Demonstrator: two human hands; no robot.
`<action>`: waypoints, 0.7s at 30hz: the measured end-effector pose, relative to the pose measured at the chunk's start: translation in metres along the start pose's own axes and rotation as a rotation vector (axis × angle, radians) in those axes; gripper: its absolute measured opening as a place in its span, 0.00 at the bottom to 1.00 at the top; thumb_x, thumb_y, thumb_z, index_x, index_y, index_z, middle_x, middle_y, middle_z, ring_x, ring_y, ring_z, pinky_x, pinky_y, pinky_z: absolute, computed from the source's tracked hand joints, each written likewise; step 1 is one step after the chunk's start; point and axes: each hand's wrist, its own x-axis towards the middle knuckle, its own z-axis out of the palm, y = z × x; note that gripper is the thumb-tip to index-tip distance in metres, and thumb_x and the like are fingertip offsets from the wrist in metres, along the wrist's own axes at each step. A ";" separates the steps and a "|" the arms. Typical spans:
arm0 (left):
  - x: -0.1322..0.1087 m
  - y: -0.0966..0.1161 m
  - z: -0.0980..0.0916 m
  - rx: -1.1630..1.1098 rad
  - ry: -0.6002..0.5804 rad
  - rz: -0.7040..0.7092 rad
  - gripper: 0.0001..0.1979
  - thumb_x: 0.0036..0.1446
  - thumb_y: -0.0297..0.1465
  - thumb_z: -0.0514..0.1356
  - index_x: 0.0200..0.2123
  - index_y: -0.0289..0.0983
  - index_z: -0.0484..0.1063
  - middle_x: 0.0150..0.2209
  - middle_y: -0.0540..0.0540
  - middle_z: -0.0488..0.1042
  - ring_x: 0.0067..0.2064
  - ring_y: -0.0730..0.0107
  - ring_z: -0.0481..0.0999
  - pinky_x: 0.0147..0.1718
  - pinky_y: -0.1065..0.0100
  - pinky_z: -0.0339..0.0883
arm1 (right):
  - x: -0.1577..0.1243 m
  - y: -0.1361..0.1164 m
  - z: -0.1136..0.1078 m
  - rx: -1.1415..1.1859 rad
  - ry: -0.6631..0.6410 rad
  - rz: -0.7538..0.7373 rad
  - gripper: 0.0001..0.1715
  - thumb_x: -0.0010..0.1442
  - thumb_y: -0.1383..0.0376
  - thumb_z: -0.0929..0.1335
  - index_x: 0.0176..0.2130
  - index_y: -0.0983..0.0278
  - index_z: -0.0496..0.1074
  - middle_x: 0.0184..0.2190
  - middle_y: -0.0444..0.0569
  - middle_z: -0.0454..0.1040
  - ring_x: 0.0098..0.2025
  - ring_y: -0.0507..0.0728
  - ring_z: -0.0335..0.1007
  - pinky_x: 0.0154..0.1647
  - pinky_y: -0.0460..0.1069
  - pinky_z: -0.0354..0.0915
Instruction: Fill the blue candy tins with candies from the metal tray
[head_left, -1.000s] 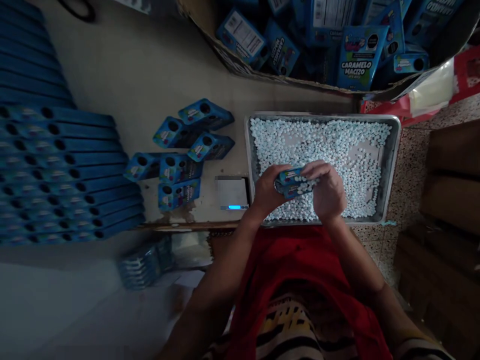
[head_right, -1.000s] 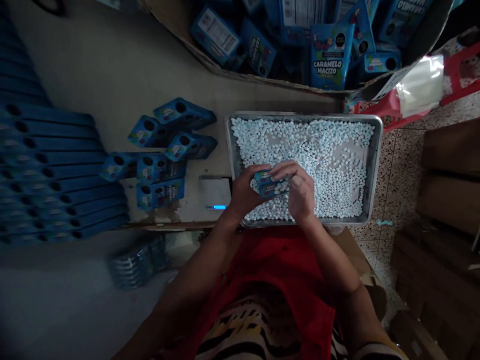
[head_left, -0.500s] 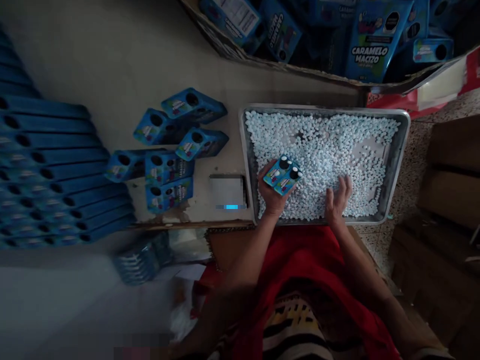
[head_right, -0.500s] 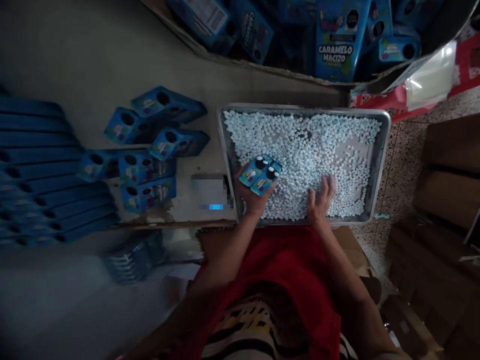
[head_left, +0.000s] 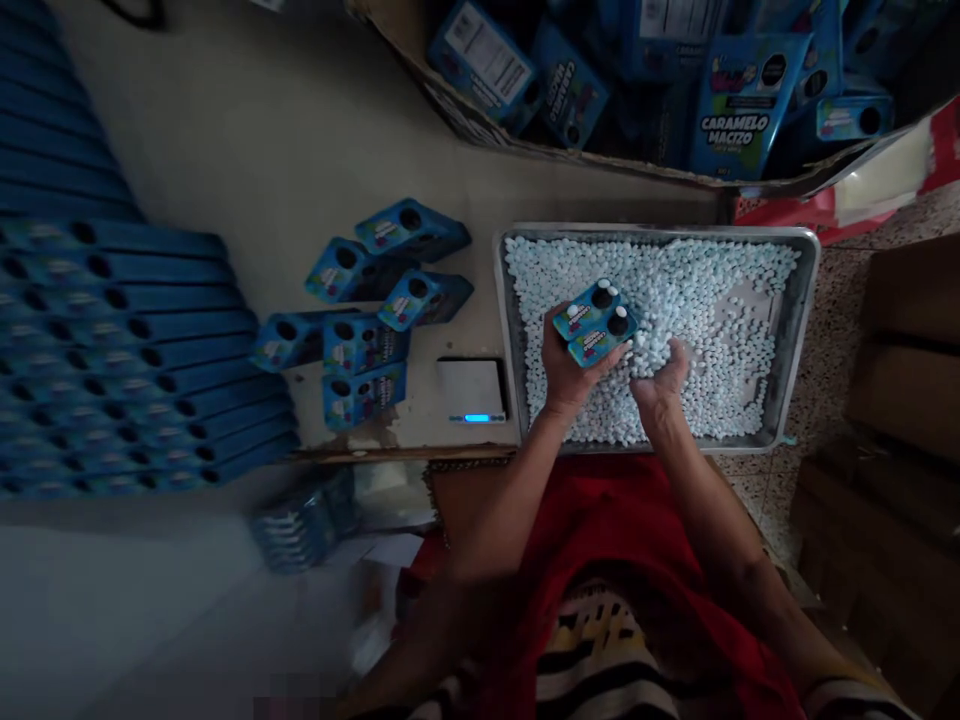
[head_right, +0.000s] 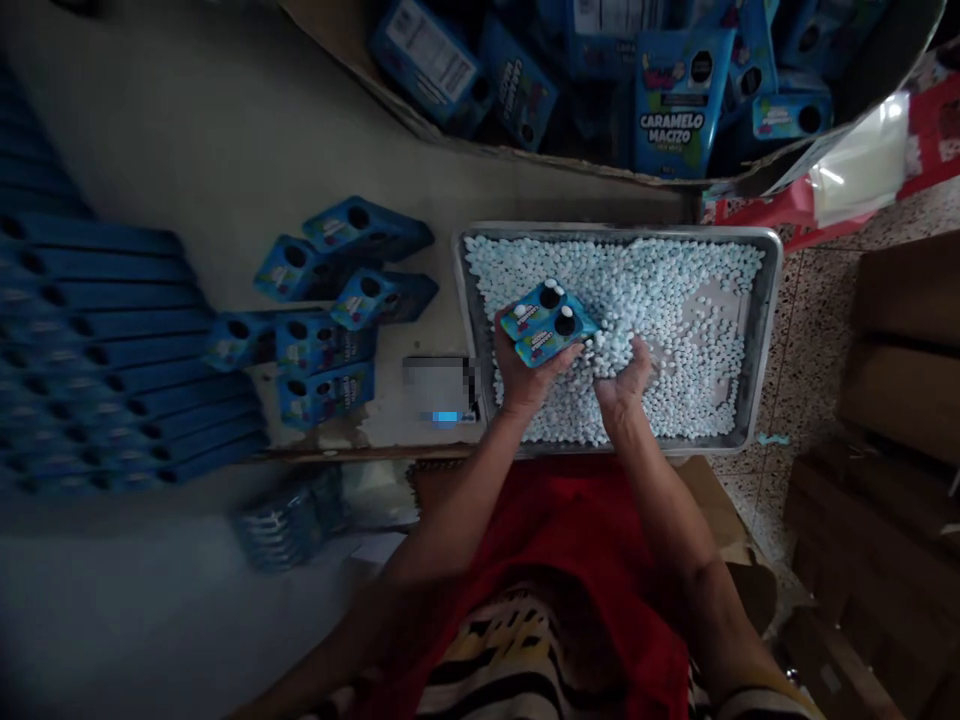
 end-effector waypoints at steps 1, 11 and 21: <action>0.003 0.005 -0.012 0.035 -0.039 0.032 0.45 0.45 0.51 0.82 0.59 0.45 0.66 0.54 0.44 0.80 0.52 0.54 0.85 0.56 0.47 0.82 | -0.004 -0.004 0.000 0.074 -0.003 0.060 0.14 0.58 0.52 0.73 0.38 0.59 0.77 0.31 0.43 0.83 0.36 0.58 0.82 0.42 0.54 0.82; 0.019 0.023 -0.066 0.232 -0.115 0.206 0.42 0.53 0.60 0.75 0.62 0.43 0.71 0.58 0.43 0.81 0.60 0.51 0.83 0.58 0.49 0.79 | -0.027 -0.050 0.025 0.246 -0.181 0.209 0.12 0.55 0.60 0.77 0.37 0.59 0.75 0.38 0.45 0.84 0.40 0.55 0.82 0.28 0.46 0.74; 0.016 0.029 -0.069 0.302 -0.166 0.216 0.38 0.50 0.40 0.80 0.61 0.44 0.71 0.58 0.42 0.80 0.61 0.48 0.81 0.62 0.51 0.76 | -0.069 -0.059 0.103 -0.239 -0.389 -0.426 0.17 0.63 0.46 0.71 0.34 0.55 0.73 0.38 0.47 0.77 0.51 0.62 0.79 0.66 0.64 0.72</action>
